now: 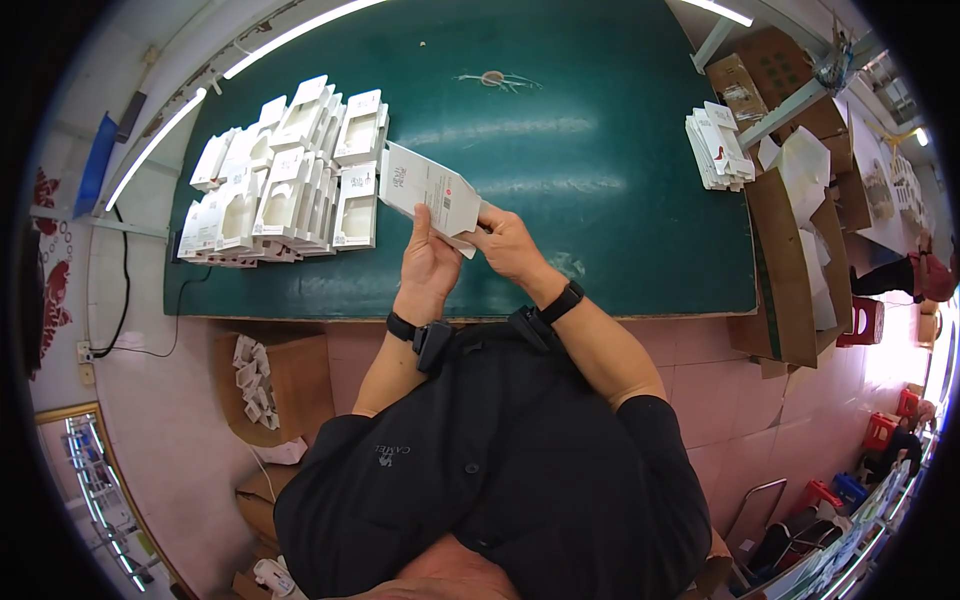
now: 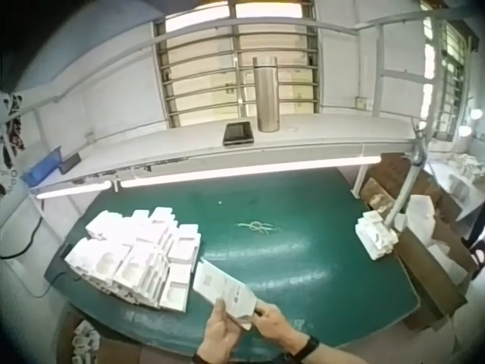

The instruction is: The person picks up a white box from a stack, turns it over, and folds the flaps by hand. They place the box onto a separate stack and repeat the process with other white boxes.

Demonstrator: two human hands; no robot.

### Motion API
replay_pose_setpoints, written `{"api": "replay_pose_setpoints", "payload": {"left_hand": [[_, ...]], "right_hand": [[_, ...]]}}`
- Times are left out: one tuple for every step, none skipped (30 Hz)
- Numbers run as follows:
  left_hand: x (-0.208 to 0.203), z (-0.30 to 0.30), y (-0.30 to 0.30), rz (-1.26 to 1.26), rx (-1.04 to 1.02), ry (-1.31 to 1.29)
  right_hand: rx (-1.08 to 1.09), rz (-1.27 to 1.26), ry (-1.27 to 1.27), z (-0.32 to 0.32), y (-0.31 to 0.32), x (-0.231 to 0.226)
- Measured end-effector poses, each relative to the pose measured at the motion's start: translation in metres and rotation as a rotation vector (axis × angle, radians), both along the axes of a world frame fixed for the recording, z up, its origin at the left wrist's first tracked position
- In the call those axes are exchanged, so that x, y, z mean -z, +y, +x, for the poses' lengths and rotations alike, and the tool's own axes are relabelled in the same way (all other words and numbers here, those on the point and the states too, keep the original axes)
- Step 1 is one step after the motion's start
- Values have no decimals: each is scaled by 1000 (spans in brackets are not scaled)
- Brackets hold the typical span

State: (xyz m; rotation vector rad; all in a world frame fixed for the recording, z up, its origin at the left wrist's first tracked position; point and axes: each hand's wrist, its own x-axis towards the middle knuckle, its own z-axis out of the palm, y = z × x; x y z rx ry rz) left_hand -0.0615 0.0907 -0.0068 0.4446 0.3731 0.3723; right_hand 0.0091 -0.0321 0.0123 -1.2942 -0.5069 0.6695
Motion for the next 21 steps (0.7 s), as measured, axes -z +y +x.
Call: {"api": "replay_pose_setpoints", "payload": {"left_hand": [[2, 0, 0, 2, -3, -2], [3, 1, 1, 35, -26, 0], [3, 1, 2, 68, -48, 3], [3, 1, 2, 102, -69, 4], [2, 0, 3, 105, -77, 2], [1, -1, 3, 140, -86, 18], [-1, -3, 4, 174, -95, 34], [-2, -4, 4, 207, -103, 53], [-2, -5, 3, 209, -109, 53], [-3, -6, 0, 203, -118, 59], [-4, -7, -2, 196, -127, 66], [-4, -8, -3, 189, -136, 73], [-7, -9, -5, 190, -137, 68], [-11, -11, -6, 194, -100, 41], [-15, -12, -8, 197, -63, 15], [-18, -12, -8, 200, -27, -11], [-19, -12, -7, 200, -28, -13], [-20, -13, -3, 203, -30, -26], [-21, -14, 2, 206, -32, -39], [-22, -16, 4, 208, -34, -51], [-22, -17, 5, 208, -36, -52]], "right_hand": [[-3, 2, -2, 0, -1, -1], [-21, 15, 32, 1, -4, -2], [-37, 29, 66, 1, -7, -3], [-54, 43, 99, 2, -11, -3], [-62, 46, 96, 2, -14, -4], [-52, 96, 112, 3, -19, -5], [-44, 147, 128, 3, -24, -6], [-33, 196, 148, 4, -27, -6], [-39, 197, 148, 4, -29, -8], [-5, 201, 165, 4, -30, -9], [30, 204, 182, 5, -31, -11], [64, 206, 199, 5, -31, -12], [63, 207, 195, 7, -32, -12], [93, 158, 158, 8, -33, -12], [122, 109, 121, 9, -33, -12], [152, 60, 86, 10, -34, -11], [150, 60, 84, 10, -35, -10], [143, 54, 79, 10, -36, -9], [137, 47, 74, 9, -38, -7], [130, 40, 69, 9, -39, -6], [128, 40, 68, 9, -39, -4]]}}
